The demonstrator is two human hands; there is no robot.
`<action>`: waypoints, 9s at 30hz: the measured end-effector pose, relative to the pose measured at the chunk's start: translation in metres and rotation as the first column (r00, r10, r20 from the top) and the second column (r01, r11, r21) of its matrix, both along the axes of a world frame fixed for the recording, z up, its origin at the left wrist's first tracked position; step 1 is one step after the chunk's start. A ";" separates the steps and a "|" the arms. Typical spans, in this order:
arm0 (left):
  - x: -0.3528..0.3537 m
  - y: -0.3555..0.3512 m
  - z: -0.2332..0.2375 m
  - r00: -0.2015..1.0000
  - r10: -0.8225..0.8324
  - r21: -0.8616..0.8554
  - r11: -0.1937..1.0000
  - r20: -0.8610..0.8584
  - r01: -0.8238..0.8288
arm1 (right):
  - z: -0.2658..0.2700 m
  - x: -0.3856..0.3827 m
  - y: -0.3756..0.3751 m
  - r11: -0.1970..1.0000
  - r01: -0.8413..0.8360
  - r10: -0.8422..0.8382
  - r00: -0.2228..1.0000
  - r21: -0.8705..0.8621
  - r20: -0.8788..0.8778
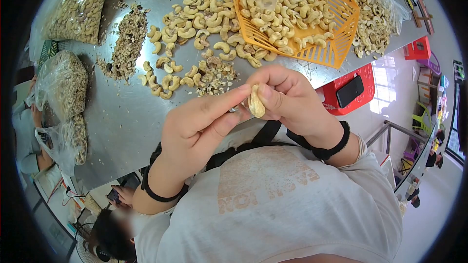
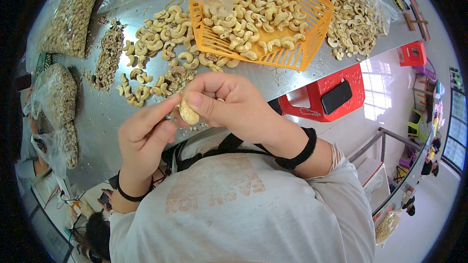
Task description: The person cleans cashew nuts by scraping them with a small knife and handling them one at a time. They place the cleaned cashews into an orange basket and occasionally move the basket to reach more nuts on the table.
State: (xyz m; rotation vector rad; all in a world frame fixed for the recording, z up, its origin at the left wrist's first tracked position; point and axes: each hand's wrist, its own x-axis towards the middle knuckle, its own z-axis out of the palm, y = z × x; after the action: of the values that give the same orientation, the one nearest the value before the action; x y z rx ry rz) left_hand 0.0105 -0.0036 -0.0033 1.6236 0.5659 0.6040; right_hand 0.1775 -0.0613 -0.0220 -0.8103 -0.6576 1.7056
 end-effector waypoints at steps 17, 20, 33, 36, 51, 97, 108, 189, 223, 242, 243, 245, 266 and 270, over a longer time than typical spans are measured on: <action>-0.001 0.001 -0.001 0.992 0.059 0.551 0.834 -0.107 0.009 | 0.003 0.002 0.000 1.000 -0.019 0.017 0.992 0.010 0.126; 0.003 0.001 -0.001 0.999 0.044 0.432 0.901 -0.025 -0.029 | 0.003 0.001 0.000 1.000 -0.028 0.026 0.993 0.014 0.116; -0.004 0.016 0.027 0.993 -0.034 0.019 0.999 -0.115 0.036 | 0.014 0.000 0.013 0.998 -0.065 0.065 0.986 -0.007 0.153; -0.006 0.020 0.028 0.997 -0.075 -0.013 0.997 -0.026 0.074 | 0.022 -0.001 0.015 0.998 -0.061 0.059 0.986 0.011 0.153; -0.013 0.024 0.022 0.998 0.055 0.538 0.842 -0.015 -0.038 | 0.030 -0.008 0.024 0.990 -0.063 0.026 0.959 0.124 0.282; -0.034 0.046 -0.008 0.997 0.066 0.457 0.886 0.032 -0.074 | 0.015 -0.041 0.034 0.990 0.018 -0.086 0.869 0.143 0.488; -0.031 0.050 -0.014 0.998 0.012 0.570 0.820 0.068 -0.049 | 0.012 -0.037 0.033 0.977 -0.036 -0.109 0.767 0.212 0.632; -0.039 0.051 -0.022 0.965 0.237 0.009 0.971 -0.109 -0.237 | -0.008 -0.023 0.045 0.997 -0.063 -0.030 0.088 0.035 0.996; -0.035 0.049 -0.021 0.940 0.332 -0.248 0.907 -0.078 -0.341 | 0.027 0.174 0.005 0.682 0.442 -0.476 -0.338 0.583 0.812; -0.030 0.034 -0.026 0.992 0.122 -0.397 0.913 0.044 -0.095 | -0.005 -0.037 0.012 0.984 -0.059 -0.060 0.781 0.168 0.621; -0.031 0.035 -0.026 0.993 0.119 -0.379 0.920 0.022 -0.102 | -0.007 -0.041 0.012 0.989 0.000 -0.078 0.850 0.149 0.520; -0.031 0.034 -0.029 0.994 0.112 -0.370 0.924 0.020 -0.097 | -0.009 -0.044 0.013 0.991 0.057 -0.102 0.903 0.119 0.418; -0.031 0.032 -0.026 0.990 -0.035 -0.332 0.940 0.134 0.078 | -0.017 -0.037 0.020 0.984 0.077 -0.103 0.983 -0.163 -0.155; -0.031 0.031 -0.026 0.985 -0.130 -0.296 0.942 0.115 0.159 | -0.015 -0.038 0.019 0.984 0.087 -0.118 0.973 -0.155 -0.199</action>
State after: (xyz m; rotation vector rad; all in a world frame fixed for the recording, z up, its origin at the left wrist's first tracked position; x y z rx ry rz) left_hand -0.0206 0.0278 -0.0292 1.3242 0.4412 0.4556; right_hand 0.1396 -0.0423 -0.0370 -0.7409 -0.3458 1.7291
